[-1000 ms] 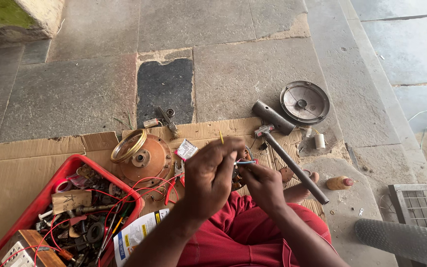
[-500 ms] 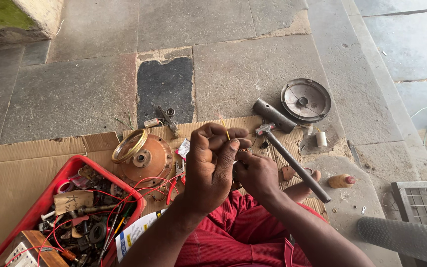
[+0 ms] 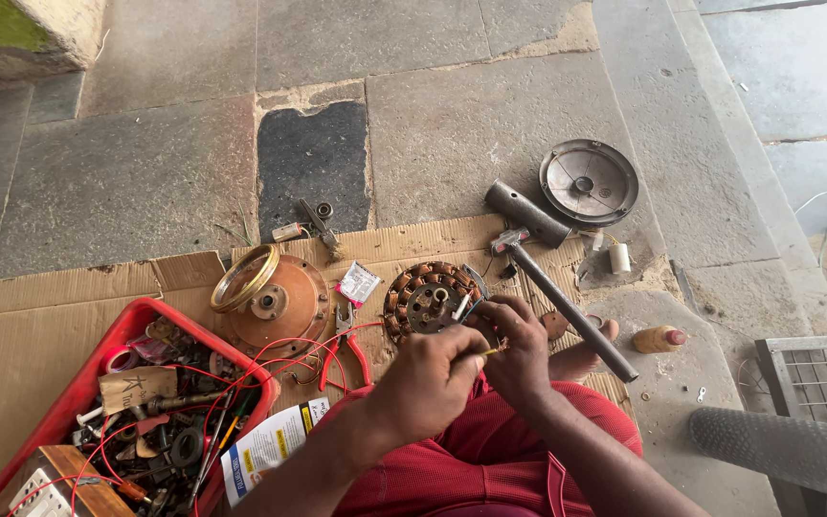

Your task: The person sits on the floor and repairs a fan motor stator by stripping and twisting colored wires, then connecting them to the copper windings. They use pliers to cut and strip the wires and a hammer is visible nearby.

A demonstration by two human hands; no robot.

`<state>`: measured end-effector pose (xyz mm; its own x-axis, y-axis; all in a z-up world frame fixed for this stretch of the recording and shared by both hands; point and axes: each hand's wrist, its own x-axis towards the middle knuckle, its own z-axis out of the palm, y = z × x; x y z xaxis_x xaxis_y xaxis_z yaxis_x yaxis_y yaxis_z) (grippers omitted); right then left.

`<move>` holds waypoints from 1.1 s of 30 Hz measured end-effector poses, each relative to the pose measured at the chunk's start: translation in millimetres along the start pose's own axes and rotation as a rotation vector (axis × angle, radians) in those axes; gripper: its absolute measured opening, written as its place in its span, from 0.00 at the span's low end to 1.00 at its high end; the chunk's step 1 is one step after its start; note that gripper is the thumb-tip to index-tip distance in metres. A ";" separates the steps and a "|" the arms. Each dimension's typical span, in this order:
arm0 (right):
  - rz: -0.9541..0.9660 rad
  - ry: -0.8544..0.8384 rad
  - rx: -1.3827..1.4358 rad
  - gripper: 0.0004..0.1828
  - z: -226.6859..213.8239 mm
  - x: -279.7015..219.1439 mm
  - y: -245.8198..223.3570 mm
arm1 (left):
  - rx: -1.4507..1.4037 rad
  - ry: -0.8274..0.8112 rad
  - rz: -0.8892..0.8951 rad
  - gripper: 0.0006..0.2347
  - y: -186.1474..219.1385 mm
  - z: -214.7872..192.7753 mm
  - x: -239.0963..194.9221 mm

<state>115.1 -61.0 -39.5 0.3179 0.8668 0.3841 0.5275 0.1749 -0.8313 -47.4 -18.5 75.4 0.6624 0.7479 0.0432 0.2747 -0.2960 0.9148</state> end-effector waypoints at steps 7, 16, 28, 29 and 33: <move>0.157 -0.025 0.046 0.10 -5.5 2.4 0.9 | -0.105 0.217 -0.218 0.07 -37.9 31.0 8.2; 0.258 0.059 0.152 0.06 2.6 -8.1 -1.2 | 0.122 0.554 -0.034 0.05 -51.6 53.7 12.5; 0.129 0.018 0.102 0.08 -5.6 -7.2 0.4 | 0.367 0.616 0.098 0.09 -56.7 63.7 15.9; 0.106 0.012 0.086 0.08 -6.8 -7.0 0.5 | 0.370 0.632 0.107 0.10 -56.5 64.6 16.2; 0.034 -0.015 0.117 0.10 -10.5 -4.8 -1.3 | 0.358 0.653 0.098 0.10 -55.8 65.1 15.7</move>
<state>121.1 -70.3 -36.0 0.3216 0.8799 0.3497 0.4208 0.1981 -0.8853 -6.9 -28.9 -1.1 0.1780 0.8757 0.4488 0.5195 -0.4710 0.7129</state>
